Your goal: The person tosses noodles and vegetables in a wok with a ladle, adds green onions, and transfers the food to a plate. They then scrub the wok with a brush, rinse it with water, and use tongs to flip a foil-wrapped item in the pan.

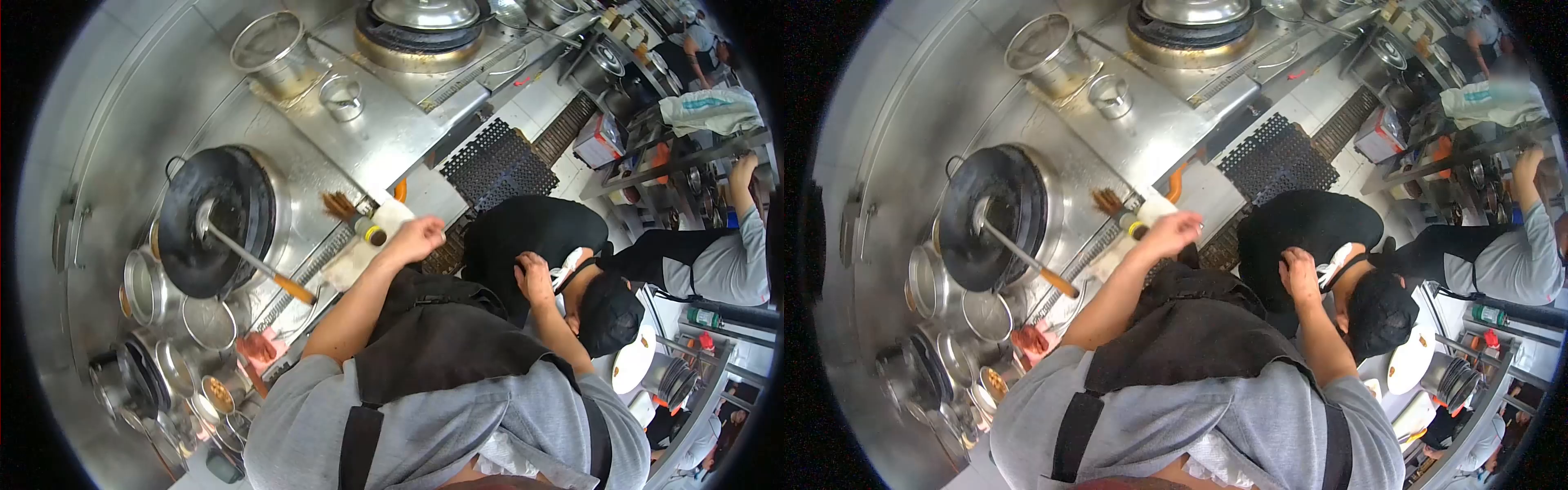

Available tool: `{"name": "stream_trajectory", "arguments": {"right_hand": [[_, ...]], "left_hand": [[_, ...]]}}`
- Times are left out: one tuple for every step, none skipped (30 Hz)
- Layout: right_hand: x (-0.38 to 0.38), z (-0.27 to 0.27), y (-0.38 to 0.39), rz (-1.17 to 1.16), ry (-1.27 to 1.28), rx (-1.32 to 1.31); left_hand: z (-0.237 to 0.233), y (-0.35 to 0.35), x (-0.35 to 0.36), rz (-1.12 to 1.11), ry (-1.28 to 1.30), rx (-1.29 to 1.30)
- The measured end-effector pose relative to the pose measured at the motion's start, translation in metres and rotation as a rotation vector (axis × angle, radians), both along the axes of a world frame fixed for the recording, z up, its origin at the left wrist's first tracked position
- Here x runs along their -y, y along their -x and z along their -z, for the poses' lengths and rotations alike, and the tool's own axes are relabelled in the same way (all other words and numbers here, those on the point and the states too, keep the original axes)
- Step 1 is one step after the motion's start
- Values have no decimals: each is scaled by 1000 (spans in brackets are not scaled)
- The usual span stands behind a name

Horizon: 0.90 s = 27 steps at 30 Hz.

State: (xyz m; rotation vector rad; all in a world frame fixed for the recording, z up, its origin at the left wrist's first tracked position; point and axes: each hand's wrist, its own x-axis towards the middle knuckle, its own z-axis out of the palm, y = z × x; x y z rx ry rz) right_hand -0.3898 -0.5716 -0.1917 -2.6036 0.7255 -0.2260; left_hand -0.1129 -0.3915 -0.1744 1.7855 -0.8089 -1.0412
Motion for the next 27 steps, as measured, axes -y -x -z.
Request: {"name": "stream_trajectory", "arguments": {"right_hand": [[2,3,2,21,-32,19],[1,0,3,46,-43,9],[-1,-7,1,80,-42,16],[-1,-10,-2,117,-35,30],[0,-9,-1,152,-37,33],[1,-7,0,165,-54,47],[4,-4,1,175,-70,61],[7,0,2,178,-67,87],[6,0,5,195,-76,90],[7,-2,6,204,-101,97],[14,-4,5,208,-118,115],[16,-4,6,209,-122,144],[19,-3,7,229,-175,136],[22,-2,8,255,-221,137],[25,-2,10,282,-267,134],[29,-3,11,300,-264,149],[30,-6,12,316,-267,157],[31,-11,14,331,-270,164],[32,-18,14,363,-303,143],[33,-18,16,377,-329,143],[35,-18,18,389,-353,143],[36,-14,21,409,-398,146],[38,-7,24,414,-406,173],[40,-13,25,439,-426,194],[42,-19,25,463,-445,214],[43,-20,26,493,-450,244],[45,-21,27,526,-464,243]], "left_hand": [[-2,-15,15,-121,23,87],[-8,-34,27,-247,-1,-21],[-11,-58,39,-364,-28,-121],[-5,-83,49,-531,131,-297],[7,-110,56,-696,288,-475],[23,-145,59,-757,377,-641],[13,-169,67,-910,400,-726],[3,-189,73,-1071,417,-807],[5,-216,77,-1109,406,-861],[8,-240,78,-1153,404,-911],[11,-256,83,-1143,418,-896],[16,-271,88,-1117,338,-837],[23,-287,93,-1087,255,-775],[34,-308,97,-1068,265,-759],[49,-328,98,-1067,298,-776],[56,-342,103,-1063,326,-799],[57,-350,106,-1087,352,-775],[48,-342,113,-1112,378,-754],[42,-333,122,-1177,417,-695],[20,-310,135,-1240,461,-639],[1,-287,150,-1217,469,-650],[-15,-261,161,-1232,525,-573],[-26,-239,175,-1250,577,-498],[-33,-222,189,-1237,577,-513],[-37,-205,203,-1170,567,-458],[-38,-192,219,-1104,560,-404],[-36,-182,237,-1096,565,-421]]}}
